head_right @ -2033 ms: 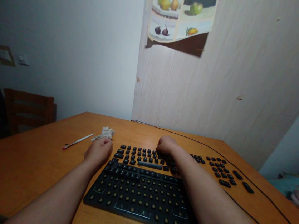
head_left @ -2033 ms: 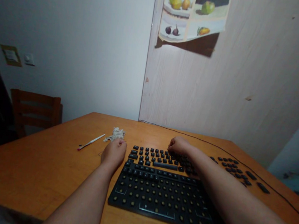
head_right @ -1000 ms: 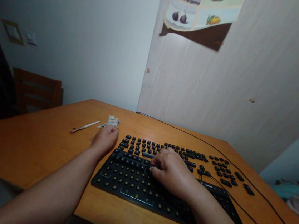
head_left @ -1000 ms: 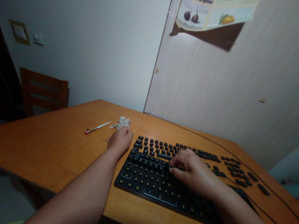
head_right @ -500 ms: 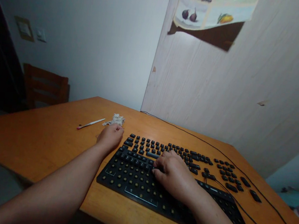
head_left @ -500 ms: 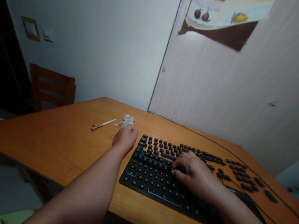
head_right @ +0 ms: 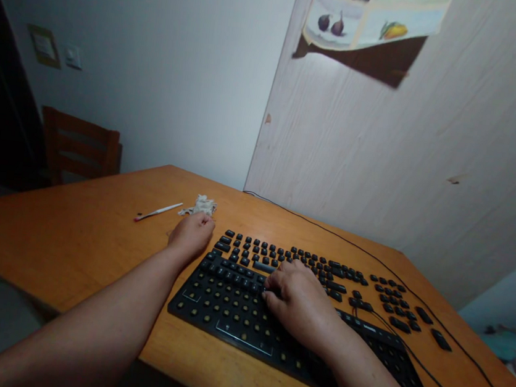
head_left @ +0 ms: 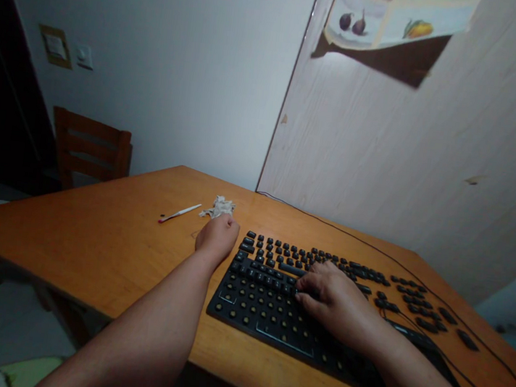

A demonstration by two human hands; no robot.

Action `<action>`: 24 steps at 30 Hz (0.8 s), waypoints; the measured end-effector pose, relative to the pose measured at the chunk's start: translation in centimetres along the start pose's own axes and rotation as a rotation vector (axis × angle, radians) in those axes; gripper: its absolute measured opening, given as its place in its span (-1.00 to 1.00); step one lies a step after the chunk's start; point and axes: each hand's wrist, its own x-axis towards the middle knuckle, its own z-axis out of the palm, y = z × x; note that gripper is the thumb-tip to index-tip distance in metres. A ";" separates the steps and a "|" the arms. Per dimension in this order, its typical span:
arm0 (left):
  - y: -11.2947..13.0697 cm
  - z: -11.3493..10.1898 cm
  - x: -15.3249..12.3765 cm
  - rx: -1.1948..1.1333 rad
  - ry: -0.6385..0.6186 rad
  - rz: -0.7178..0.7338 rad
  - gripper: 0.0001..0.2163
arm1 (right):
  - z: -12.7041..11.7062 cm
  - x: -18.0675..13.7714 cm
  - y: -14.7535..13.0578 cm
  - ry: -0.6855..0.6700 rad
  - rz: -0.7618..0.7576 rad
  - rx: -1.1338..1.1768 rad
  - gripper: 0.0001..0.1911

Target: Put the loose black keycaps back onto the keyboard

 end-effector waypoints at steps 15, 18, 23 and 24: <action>0.1 -0.2 -0.1 0.034 0.006 0.010 -0.73 | -0.7 -0.2 -2.0 -0.018 0.013 -0.063 -0.82; 0.1 -0.1 -0.1 0.029 -0.004 0.002 -0.73 | -0.6 -0.2 -2.1 -0.019 0.016 -0.062 -0.82; -0.3 0.3 0.2 0.016 0.016 0.013 -0.74 | -0.5 0.0 -2.2 -0.023 0.027 -0.059 -0.81; -0.4 0.4 0.2 0.015 0.020 0.013 -0.74 | -0.5 0.0 -2.2 -0.023 0.029 -0.058 -0.81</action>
